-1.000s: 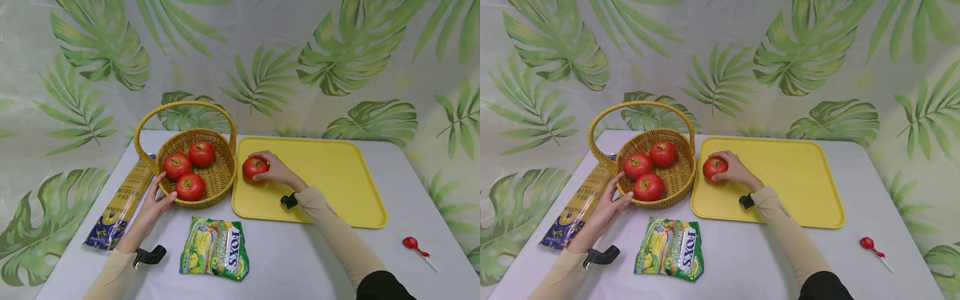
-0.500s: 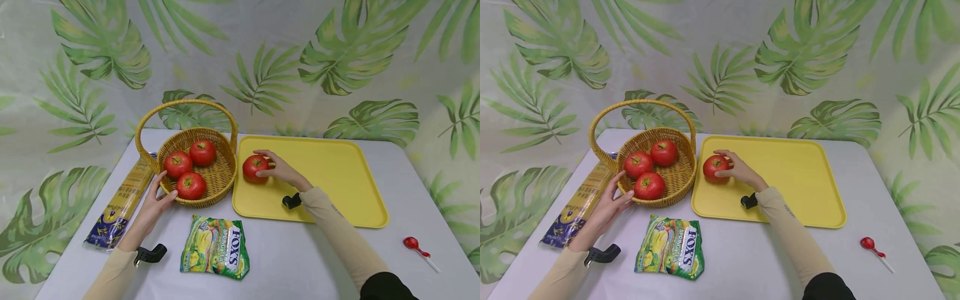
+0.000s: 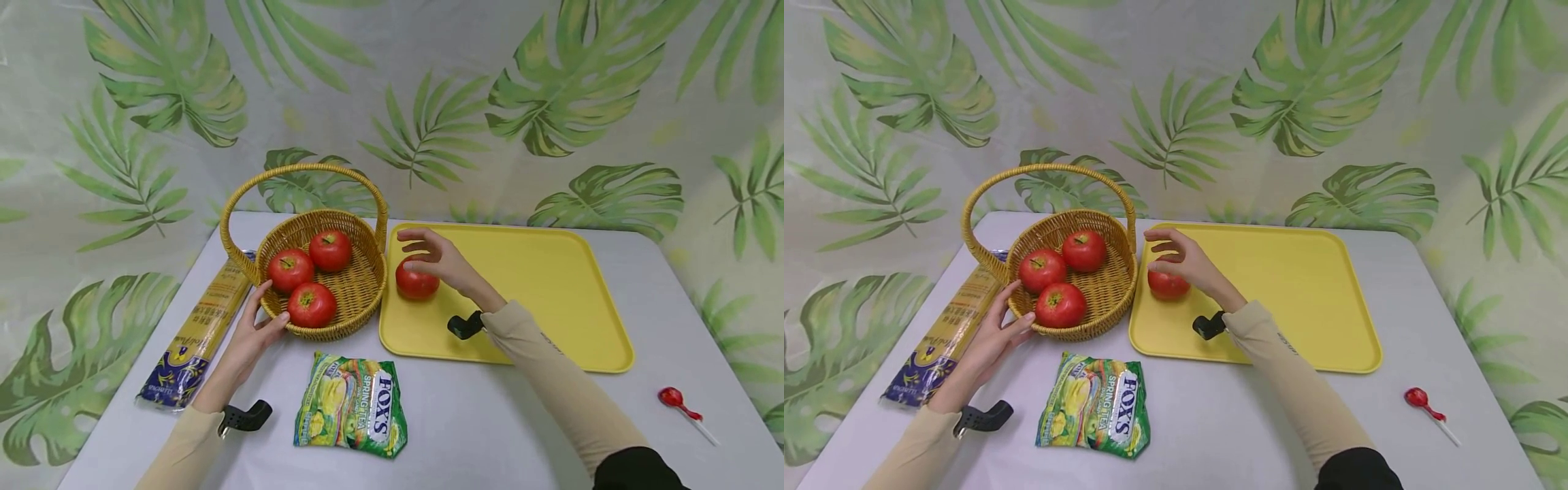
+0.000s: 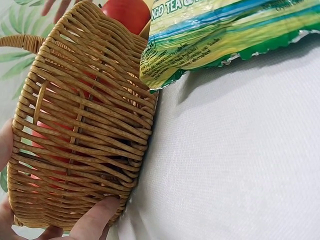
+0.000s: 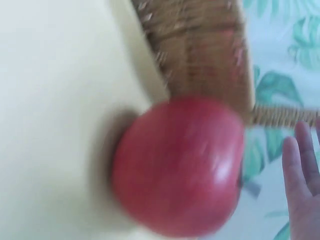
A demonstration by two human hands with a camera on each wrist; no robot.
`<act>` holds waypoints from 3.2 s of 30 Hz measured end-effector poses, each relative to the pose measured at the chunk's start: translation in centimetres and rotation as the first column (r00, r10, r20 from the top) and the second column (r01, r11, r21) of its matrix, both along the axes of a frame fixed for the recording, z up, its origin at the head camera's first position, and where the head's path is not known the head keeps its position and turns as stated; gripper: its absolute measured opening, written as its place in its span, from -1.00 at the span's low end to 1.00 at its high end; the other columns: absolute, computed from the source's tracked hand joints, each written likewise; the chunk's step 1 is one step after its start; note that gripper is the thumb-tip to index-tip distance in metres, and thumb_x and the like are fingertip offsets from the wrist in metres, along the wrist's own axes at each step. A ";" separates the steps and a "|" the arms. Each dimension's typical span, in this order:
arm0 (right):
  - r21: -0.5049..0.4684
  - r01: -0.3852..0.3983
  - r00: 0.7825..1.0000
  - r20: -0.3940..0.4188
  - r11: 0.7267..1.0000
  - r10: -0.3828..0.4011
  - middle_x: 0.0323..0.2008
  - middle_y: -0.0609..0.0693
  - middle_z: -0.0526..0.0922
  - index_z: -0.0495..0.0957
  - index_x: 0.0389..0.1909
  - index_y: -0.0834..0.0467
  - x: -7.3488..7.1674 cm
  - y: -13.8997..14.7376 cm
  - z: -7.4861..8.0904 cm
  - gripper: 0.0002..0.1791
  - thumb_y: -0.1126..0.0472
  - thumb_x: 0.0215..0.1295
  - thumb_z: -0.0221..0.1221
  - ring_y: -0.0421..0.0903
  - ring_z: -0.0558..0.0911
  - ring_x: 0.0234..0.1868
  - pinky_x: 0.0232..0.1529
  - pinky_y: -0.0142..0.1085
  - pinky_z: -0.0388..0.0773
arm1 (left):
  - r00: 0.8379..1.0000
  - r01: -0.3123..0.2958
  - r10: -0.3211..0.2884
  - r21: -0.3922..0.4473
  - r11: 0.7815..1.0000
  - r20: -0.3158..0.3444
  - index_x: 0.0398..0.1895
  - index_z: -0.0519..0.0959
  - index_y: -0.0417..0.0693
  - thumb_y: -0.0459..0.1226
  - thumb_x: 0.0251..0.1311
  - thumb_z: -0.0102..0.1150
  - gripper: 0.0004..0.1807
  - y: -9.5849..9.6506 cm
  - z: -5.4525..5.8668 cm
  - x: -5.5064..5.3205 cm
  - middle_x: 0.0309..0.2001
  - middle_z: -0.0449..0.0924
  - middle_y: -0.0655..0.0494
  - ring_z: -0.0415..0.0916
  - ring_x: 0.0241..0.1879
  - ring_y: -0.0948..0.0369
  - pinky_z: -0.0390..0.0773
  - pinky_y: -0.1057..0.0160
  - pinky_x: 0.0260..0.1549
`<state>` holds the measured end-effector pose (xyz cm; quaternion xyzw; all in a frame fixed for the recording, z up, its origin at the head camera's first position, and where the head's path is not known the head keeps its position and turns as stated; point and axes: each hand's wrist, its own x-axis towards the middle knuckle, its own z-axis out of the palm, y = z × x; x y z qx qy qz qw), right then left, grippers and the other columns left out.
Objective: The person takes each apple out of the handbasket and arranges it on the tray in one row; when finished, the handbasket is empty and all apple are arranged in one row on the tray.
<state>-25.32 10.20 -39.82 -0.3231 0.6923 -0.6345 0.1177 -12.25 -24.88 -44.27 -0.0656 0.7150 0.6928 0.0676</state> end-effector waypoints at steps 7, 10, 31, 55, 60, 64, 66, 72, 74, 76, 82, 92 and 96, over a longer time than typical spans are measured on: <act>0.102 -0.173 0.983 -0.044 0.980 0.178 0.30 0.21 0.29 0.25 0.33 0.29 1.1 -4.3 0.9 -0.37 0.41 0.24 0.20 0.17 0.42 0.13 0.12 0.02 0.44 | 1.000 0.003 -0.003 0.011 1.000 0.004 0.53 -0.16 0.25 -0.26 0.34 0.10 -0.16 0.0 0.1 0.1 0.49 -0.49 0.01 -0.10 0.37 -0.27 0.20 -0.13 0.24; 0.172 -0.237 0.968 -0.043 0.956 0.248 0.32 0.19 0.26 0.22 0.36 0.25 1.4 -6.2 0.7 -0.34 0.35 0.25 0.21 0.11 0.44 0.10 0.10 -0.05 0.46 | 1.000 0.005 -0.005 0.013 1.000 0.003 0.53 -0.16 0.25 -0.26 0.35 0.09 -0.17 0.0 0.1 0.1 0.49 -0.49 0.02 -0.09 0.37 -0.26 0.20 -0.13 0.24; 0.671 -0.277 0.910 -0.046 0.687 0.412 0.32 0.05 0.20 0.20 0.41 -0.11 1.5 -13.8 -0.5 -0.22 -0.03 0.18 0.28 -0.05 0.23 0.29 0.25 -0.12 0.30 | 1.000 0.022 -0.022 0.004 1.000 -0.021 0.53 -0.18 0.25 -0.27 0.37 0.06 -0.18 0.0 0.0 0.1 0.49 -0.48 0.02 -0.06 0.36 -0.26 0.25 -0.11 0.21; 0.566 -0.231 0.930 -0.110 0.792 0.350 0.18 -0.01 0.27 0.33 0.30 -0.16 1.5 -12.9 0.0 -0.29 0.02 0.09 0.36 -0.10 0.33 0.17 0.15 -0.18 0.38 | 1.000 0.008 -0.008 -0.013 1.000 -0.025 0.52 -0.16 0.23 -0.28 0.37 0.05 -0.19 -0.1 -0.3 0.1 0.49 -0.46 0.00 -0.06 0.36 -0.26 0.20 -0.15 0.23; 0.482 -0.227 0.941 -0.117 0.847 0.319 0.25 -0.02 0.23 0.31 0.33 -0.14 1.1 -11.4 0.8 -0.25 0.00 0.08 0.36 -0.09 0.30 0.21 0.15 -0.17 0.38 | 1.000 0.008 -0.008 -0.015 1.000 -0.026 0.53 -0.16 0.22 -0.30 0.38 0.03 -0.20 -0.1 -0.4 0.1 0.49 -0.46 -0.01 -0.05 0.36 -0.25 0.19 -0.14 0.23; 0.415 -0.211 0.958 -0.092 0.885 0.272 0.21 -0.04 0.27 0.31 0.33 -0.14 0.9 -9.7 1.6 -0.24 0.02 0.07 0.38 -0.10 0.33 0.17 0.11 -0.18 0.43 | 0.999 0.006 -0.006 -0.014 1.000 -0.031 0.53 -0.16 0.21 -0.28 0.37 0.05 -0.19 -0.1 -0.4 0.0 0.49 -0.45 -0.02 -0.04 0.36 -0.24 0.19 -0.13 0.23; 0.388 -0.202 0.967 -0.067 0.899 0.246 0.21 -0.05 0.27 0.31 0.32 -0.15 0.8 -8.7 2.0 -0.24 0.04 0.06 0.38 -0.09 0.35 0.16 0.10 -0.17 0.44 | 0.999 0.007 -0.008 -0.014 1.000 -0.035 0.53 -0.16 0.21 -0.26 0.36 0.07 -0.18 -0.1 -0.4 0.1 0.49 -0.45 -0.03 -0.03 0.36 -0.24 0.19 -0.12 0.23; 0.359 -0.143 0.986 -0.024 0.922 0.163 0.25 -0.04 0.25 0.30 0.32 -0.13 0.5 -4.6 2.7 -0.25 0.08 0.08 0.37 -0.03 0.38 0.16 0.11 -0.10 0.44 | 0.999 0.017 -0.017 -0.012 1.000 -0.039 0.53 -0.16 0.23 -0.25 0.36 0.07 -0.18 -0.1 -0.4 0.1 0.49 -0.43 -0.03 -0.01 0.35 -0.22 0.20 -0.10 0.23; 0.350 -0.119 0.992 -0.003 0.929 0.128 0.26 -0.05 0.24 0.29 0.33 -0.14 0.4 -3.1 2.7 -0.25 0.09 0.10 0.36 0.01 0.42 0.13 0.10 -0.07 0.45 | 0.999 0.020 -0.021 -0.009 1.000 -0.040 0.53 -0.16 0.23 -0.25 0.37 0.07 -0.19 -0.1 -0.4 0.1 0.49 -0.43 -0.02 0.00 0.35 -0.21 0.20 -0.09 0.23; 0.331 -0.101 0.995 0.030 0.938 0.096 0.26 -0.05 0.25 0.28 0.33 -0.14 0.3 -1.5 2.8 -0.26 0.11 0.11 0.34 0.07 0.48 0.08 0.08 -0.04 0.48 | 0.999 0.022 -0.023 -0.008 1.000 -0.041 0.53 -0.17 0.23 -0.26 0.37 0.06 -0.19 -0.1 -0.4 0.2 0.49 -0.43 -0.02 0.00 0.35 -0.21 0.20 -0.09 0.23; 0.302 -0.034 0.997 0.080 0.953 0.011 0.26 0.02 0.25 0.23 0.35 -0.09 0.1 3.4 2.8 -0.27 0.16 0.17 0.30 0.18 0.54 -0.04 -0.07 -0.05 0.56 | 0.999 0.023 -0.023 -0.011 1.000 -0.046 0.53 -0.17 0.23 -0.27 0.38 0.05 -0.19 -0.1 -0.3 0.2 0.49 -0.44 -0.01 0.02 0.34 -0.21 0.20 -0.11 0.23; 0.355 0.117 0.981 0.105 0.928 -0.165 0.25 0.10 0.26 0.18 0.40 -0.10 0.0 9.7 1.1 -0.26 0.15 0.22 0.27 0.21 0.55 -0.24 -0.32 -0.17 0.53 | 0.999 0.010 -0.011 -0.029 1.000 -0.034 0.53 -0.17 0.22 -0.25 0.37 0.06 -0.18 -0.1 -0.4 0.2 0.49 -0.46 -0.03 -0.02 0.35 -0.24 0.21 -0.10 0.22; 0.379 0.153 0.972 0.106 0.913 -0.207 0.25 0.12 0.25 0.19 0.38 -0.08 0.3 10.9 0.2 -0.27 0.11 0.23 0.27 0.21 0.56 -0.25 -0.27 -0.07 0.55 | 0.999 0.007 -0.008 -0.033 0.999 -0.031 0.53 -0.17 0.22 -0.26 0.37 0.06 -0.18 0.0 -0.4 0.2 0.49 -0.47 -0.04 -0.03 0.35 -0.25 0.22 -0.09 0.21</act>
